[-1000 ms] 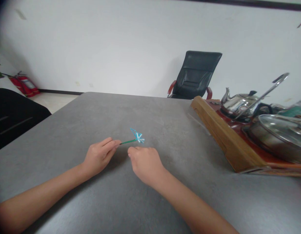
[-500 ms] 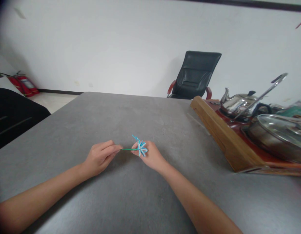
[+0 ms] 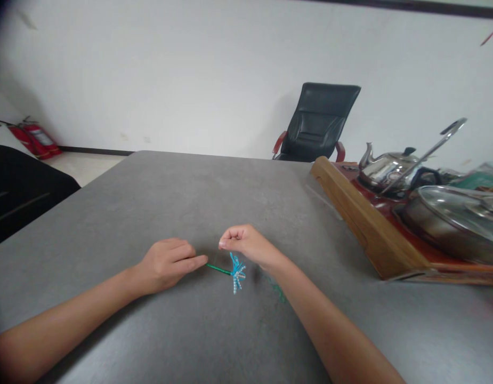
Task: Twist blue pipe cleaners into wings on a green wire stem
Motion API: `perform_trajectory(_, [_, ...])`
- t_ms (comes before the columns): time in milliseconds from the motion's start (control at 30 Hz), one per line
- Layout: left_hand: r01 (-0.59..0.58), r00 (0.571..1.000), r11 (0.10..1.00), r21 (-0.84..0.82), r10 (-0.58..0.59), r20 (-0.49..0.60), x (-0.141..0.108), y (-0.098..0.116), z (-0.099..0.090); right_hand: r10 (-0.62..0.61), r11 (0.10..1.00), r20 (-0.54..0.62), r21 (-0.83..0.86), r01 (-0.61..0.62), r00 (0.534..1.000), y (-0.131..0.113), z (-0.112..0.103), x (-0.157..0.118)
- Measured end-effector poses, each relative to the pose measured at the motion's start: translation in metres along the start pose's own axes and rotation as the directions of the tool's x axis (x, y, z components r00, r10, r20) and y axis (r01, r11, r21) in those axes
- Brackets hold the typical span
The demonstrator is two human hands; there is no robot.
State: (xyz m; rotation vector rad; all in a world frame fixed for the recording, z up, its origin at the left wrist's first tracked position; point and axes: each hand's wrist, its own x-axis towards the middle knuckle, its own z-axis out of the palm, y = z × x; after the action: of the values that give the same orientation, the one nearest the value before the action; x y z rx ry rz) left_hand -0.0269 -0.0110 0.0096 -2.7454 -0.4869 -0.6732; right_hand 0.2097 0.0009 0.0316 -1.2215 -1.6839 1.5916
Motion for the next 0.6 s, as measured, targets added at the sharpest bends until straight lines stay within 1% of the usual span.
perform_trajectory(133, [-0.001, 1.0, 0.999, 0.046, -0.001, 0.029, 0.001, 0.001, -0.001, -0.069, 0.995, -0.033, -0.067, 0.067, 0.997, -0.006, 0.001, -0.004])
perform_trajectory(233, [0.031, 0.998, 0.998, 0.056, -0.035, 0.061, 0.001, 0.001, -0.001, -0.138, 0.972, -0.077, -0.204, 0.119, 0.987, -0.013, 0.006, -0.011])
perform_trajectory(300, [0.054, 0.996, 0.997, 0.061, -0.058, 0.067, 0.0, 0.002, -0.001, -0.179, 0.934, -0.107, -0.331, 0.134, 0.978, -0.02, 0.011, -0.017])
perform_trajectory(367, [0.079, 0.995, 0.994, 0.073, -0.083, 0.048, 0.0, 0.002, 0.0, -0.26, 0.856, -0.127, -0.489, 0.168, 0.957, -0.027, 0.017, -0.024])
perform_trajectory(467, [0.138, 0.99, 0.985, 0.102, -0.14, 0.009, -0.001, 0.002, 0.002, -0.395, 0.694, -0.09, -0.681, 0.233, 0.914, -0.037, 0.024, -0.032])
perform_trajectory(533, [0.185, 0.983, 0.975, 0.121, -0.185, -0.017, -0.003, 0.001, 0.004, -0.43, 0.606, -0.06, -0.759, 0.239, 0.901, -0.04, 0.028, -0.036])
perform_trajectory(600, [0.229, 0.973, 0.964, 0.135, -0.225, -0.042, -0.004, 0.0, 0.005, -0.429, 0.546, -0.041, -0.807, 0.223, 0.902, -0.04, 0.031, -0.039])
